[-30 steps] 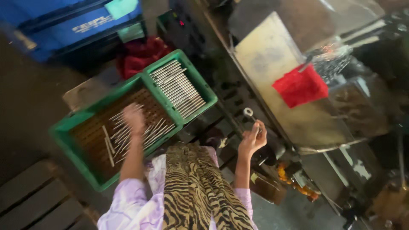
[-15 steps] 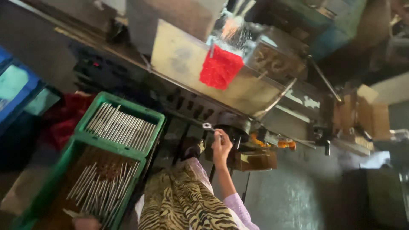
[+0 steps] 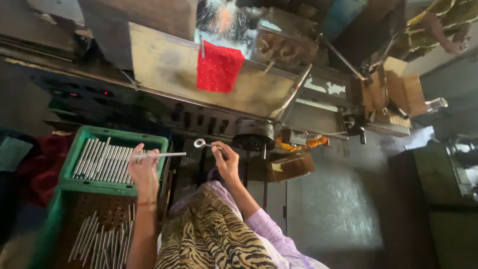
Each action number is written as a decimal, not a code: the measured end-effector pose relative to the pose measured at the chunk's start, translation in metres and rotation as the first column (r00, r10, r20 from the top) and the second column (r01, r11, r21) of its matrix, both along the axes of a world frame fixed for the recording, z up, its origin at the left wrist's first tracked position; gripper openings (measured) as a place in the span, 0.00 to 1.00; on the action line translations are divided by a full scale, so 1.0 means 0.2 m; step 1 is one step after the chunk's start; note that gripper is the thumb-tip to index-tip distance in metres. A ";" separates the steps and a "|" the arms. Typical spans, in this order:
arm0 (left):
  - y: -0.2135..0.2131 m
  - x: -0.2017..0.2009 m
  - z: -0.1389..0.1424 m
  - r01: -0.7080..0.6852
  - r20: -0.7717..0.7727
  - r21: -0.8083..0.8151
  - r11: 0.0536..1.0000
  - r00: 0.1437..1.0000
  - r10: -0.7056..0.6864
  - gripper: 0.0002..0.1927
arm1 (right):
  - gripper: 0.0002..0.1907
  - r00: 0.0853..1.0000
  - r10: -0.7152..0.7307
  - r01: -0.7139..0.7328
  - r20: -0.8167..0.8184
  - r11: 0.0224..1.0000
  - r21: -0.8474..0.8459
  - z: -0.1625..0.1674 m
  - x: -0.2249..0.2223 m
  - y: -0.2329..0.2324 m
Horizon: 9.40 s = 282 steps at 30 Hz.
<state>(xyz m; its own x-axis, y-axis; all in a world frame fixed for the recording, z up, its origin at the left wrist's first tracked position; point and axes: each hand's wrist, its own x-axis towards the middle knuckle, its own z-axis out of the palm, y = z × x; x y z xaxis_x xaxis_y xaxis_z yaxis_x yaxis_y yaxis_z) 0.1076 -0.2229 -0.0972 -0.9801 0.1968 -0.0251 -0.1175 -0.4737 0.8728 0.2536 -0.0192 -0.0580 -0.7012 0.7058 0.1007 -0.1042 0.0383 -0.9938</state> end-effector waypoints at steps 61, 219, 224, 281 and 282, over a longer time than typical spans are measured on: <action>1.24 -0.17 0.88 0.543 -0.421 -0.337 0.769 0.644 -0.639 0.09 | 0.17 0.994 0.042 -0.104 0.103 0.675 0.730 0.52 -0.17 0.98; 0.38 -0.58 0.21 -0.280 0.336 0.515 0.811 0.936 0.110 0.17 | 0.12 0.815 0.461 -0.523 0.351 0.847 0.101 0.31 -0.80 0.19; 0.28 -0.40 0.21 -0.218 0.249 0.476 0.852 0.963 0.107 0.15 | 0.11 0.958 0.227 -0.283 0.176 0.644 0.711 0.16 -0.78 -0.21; 0.09 -0.21 0.29 -0.013 0.232 0.837 0.547 0.914 -0.333 0.05 | 0.18 0.972 0.231 -0.237 0.053 0.933 0.271 0.23 -0.38 -0.26; 0.09 -0.22 0.30 -0.003 0.225 0.811 0.585 0.925 -0.307 0.02 | 0.19 0.968 0.248 -0.253 0.050 0.942 0.222 0.23 -0.37 -0.25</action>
